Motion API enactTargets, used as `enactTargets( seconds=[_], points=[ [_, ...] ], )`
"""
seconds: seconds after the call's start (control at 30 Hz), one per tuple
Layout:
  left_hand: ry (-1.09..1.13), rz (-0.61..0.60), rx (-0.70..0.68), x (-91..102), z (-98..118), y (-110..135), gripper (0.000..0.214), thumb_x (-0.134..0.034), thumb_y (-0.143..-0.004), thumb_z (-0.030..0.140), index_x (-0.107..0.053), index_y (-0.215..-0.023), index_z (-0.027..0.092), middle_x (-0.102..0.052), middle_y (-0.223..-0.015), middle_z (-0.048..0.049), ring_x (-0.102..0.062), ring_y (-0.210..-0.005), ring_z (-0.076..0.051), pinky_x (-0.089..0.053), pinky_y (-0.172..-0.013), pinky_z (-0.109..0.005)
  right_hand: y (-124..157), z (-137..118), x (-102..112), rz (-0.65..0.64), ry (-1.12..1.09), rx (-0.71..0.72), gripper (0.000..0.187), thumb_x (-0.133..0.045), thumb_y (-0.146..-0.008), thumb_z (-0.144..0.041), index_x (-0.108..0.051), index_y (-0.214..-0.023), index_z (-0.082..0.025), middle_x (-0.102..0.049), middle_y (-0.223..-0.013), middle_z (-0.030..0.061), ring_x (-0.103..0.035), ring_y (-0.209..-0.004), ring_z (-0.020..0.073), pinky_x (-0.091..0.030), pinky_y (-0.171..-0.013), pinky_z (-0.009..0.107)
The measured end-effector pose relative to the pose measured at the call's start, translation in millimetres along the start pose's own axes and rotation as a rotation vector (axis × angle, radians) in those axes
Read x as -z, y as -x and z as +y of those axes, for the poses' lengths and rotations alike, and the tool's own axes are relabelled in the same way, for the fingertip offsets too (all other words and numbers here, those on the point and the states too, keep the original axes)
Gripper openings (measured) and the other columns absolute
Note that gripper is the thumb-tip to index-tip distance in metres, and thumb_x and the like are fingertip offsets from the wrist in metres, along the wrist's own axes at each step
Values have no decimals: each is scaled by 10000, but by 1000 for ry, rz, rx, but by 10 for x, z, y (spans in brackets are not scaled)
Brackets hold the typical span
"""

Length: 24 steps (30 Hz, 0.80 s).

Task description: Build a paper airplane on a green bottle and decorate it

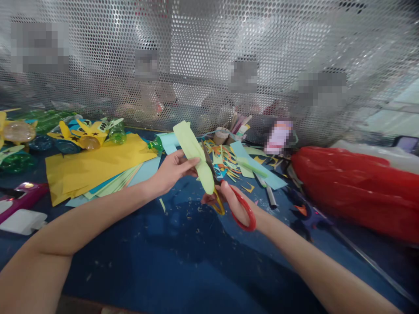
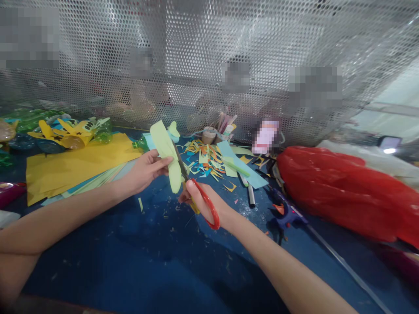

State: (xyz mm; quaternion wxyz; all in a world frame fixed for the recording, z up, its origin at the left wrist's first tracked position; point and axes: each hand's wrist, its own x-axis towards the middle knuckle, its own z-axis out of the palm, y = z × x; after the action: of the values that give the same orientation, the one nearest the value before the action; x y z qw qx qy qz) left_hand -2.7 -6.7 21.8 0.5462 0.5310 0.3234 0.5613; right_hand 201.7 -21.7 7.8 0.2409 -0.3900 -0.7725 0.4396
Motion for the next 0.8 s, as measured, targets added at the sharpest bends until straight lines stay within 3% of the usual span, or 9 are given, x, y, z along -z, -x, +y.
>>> enactTargets(
  seconds=[0.23, 0.53, 0.8],
  points=[
    [-50, 28, -61, -28, -3, 22, 311, -747, -736, 397, -639, -902, 157, -719, -792, -51, -652, -642, -145, -569, -631, -299, 25, -159, 0, 23, 43, -50, 740, -240, -811, -821, -643, -736, -205, -718, -805, 105, -698, -786, 249, -564, -780, 391],
    [-110, -15, -98, -9, 11, 13, 260, -704, -777, 363, -623, -911, 155, -719, -842, -70, -680, -714, -182, -579, -660, -334, -3, -42, -4, 9, -16, -45, 735, -242, -819, -814, -639, -772, -198, -714, -818, 105, -697, -789, 249, -569, -802, 409],
    [-34, -15, -30, -20, 2, 13, 313, -731, -755, 382, -633, -920, 135, -729, -847, -79, -677, -719, -173, -567, -649, -298, -8, -86, 24, 60, 215, 73, 694, -204, -877, -749, -615, -724, -212, -667, -729, 74, -640, -695, 222, -539, -679, 363]
  ],
)
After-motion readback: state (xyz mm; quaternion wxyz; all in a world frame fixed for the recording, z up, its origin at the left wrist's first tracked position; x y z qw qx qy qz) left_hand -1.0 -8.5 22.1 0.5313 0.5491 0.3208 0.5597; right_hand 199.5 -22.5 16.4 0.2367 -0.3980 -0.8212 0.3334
